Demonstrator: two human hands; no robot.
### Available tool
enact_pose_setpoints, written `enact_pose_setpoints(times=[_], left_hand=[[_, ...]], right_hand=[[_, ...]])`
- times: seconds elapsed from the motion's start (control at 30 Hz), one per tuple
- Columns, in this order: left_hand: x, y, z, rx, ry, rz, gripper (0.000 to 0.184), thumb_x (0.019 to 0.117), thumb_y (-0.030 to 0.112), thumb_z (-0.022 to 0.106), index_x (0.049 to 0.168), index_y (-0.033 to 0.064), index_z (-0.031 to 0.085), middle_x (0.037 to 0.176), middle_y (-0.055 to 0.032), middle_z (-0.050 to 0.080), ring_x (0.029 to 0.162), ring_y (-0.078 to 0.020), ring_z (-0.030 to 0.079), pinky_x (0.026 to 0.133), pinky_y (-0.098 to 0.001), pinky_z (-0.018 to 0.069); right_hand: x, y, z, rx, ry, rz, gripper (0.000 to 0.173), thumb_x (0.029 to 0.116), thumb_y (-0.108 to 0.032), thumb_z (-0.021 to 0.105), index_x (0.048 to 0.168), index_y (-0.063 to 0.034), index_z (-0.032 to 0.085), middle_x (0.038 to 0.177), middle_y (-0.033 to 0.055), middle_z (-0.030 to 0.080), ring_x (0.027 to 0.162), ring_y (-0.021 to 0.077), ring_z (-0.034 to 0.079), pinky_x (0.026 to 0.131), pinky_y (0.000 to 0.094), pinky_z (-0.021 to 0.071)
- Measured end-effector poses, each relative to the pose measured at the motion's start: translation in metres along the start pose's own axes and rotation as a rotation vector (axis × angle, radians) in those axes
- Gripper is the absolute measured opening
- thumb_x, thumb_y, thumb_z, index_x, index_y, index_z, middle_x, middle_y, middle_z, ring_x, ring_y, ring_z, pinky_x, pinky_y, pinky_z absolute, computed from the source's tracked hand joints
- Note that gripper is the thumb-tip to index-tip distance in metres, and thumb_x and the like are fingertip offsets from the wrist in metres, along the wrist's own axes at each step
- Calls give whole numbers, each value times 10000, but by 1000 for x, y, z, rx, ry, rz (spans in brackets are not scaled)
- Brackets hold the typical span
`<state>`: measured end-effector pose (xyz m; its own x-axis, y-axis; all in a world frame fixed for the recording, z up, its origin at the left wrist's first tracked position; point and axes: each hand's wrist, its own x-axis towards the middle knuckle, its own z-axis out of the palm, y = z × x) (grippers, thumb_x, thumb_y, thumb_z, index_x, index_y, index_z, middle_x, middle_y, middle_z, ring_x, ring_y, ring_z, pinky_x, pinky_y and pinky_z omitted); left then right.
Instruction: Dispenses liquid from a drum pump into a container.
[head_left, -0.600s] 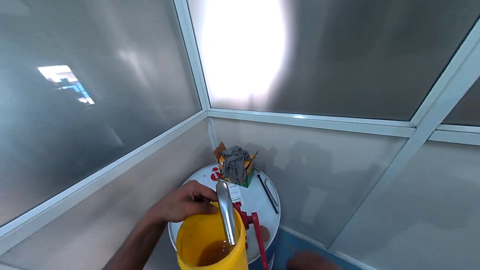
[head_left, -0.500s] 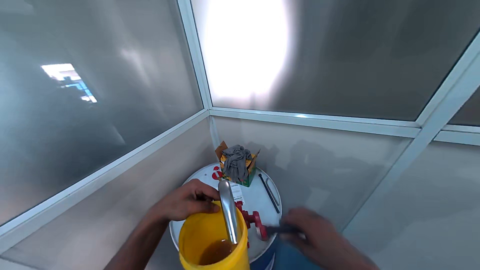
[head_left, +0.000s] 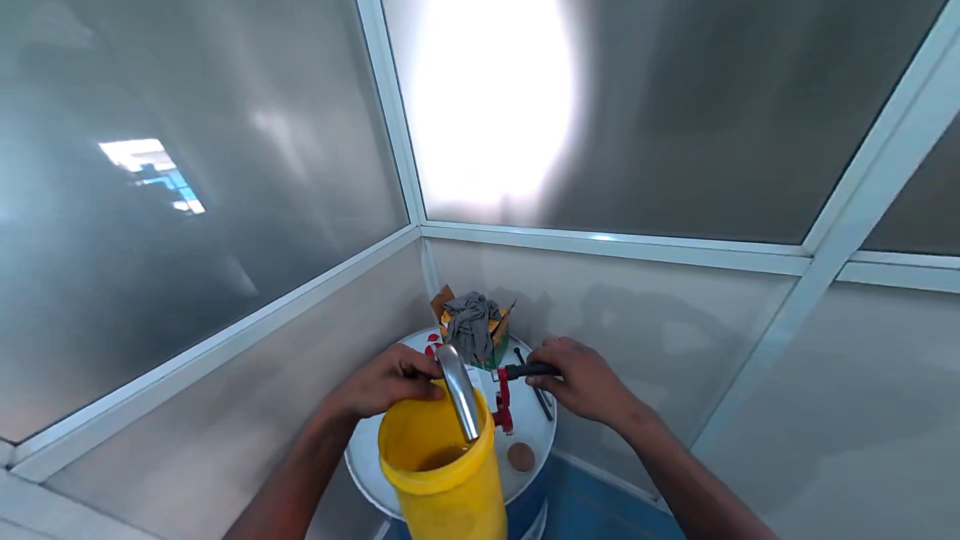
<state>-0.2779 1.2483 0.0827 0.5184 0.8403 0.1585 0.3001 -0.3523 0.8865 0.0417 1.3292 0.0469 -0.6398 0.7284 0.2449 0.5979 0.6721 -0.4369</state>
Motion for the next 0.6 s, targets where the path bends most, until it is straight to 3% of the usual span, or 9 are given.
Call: enact_pose_setpoints(times=[0.17,0.3,0.4,0.47,0.53,0.6], left_hand=[[-2,5,3,20,14,-26,145,922,73,625,967,88,761,820,69,717,701,18,628,650,-178,531],[-3,6,4,2,7,-32,138,922,65,625,950,77,759,809,61,715,696,18,626,648,-178,529],[-2,8,4,4,7,-24,137,916,57,624,928,75,760,772,50,703,652,15,610,603,-167,513],[-2,7,4,8,-9,-8,137,916,50,627,932,71,761,779,49,709,655,16,617,605,-166,520],[-2,6,3,-1,-28,2,136,925,51,626,951,71,758,814,59,719,688,23,627,636,-167,529],[-1,5,1,-4,-49,23,145,940,62,621,983,79,758,868,78,727,731,40,634,664,-160,536]], right_hand=[[1,-10,6,-130,30,76,349,976,-427,689,1061,-92,736,986,100,686,998,298,632,909,497,467],[-4,-6,20,-221,168,-10,465,928,-551,689,1034,-101,737,948,88,684,951,309,633,881,526,456],[-15,-6,30,-231,313,-66,548,946,-609,612,1125,-107,739,1087,95,706,1133,350,634,1017,638,422],[-30,-12,36,-202,553,-143,551,1001,-582,519,1170,-108,744,1189,96,710,1261,361,604,1099,677,379],[-53,-31,27,-137,817,-212,445,1062,-466,489,1143,-111,745,1182,84,723,1270,308,603,1123,599,391],[-62,-47,17,-144,1002,-210,390,1087,-410,425,1046,-159,720,1080,28,734,1197,210,604,1077,445,394]])
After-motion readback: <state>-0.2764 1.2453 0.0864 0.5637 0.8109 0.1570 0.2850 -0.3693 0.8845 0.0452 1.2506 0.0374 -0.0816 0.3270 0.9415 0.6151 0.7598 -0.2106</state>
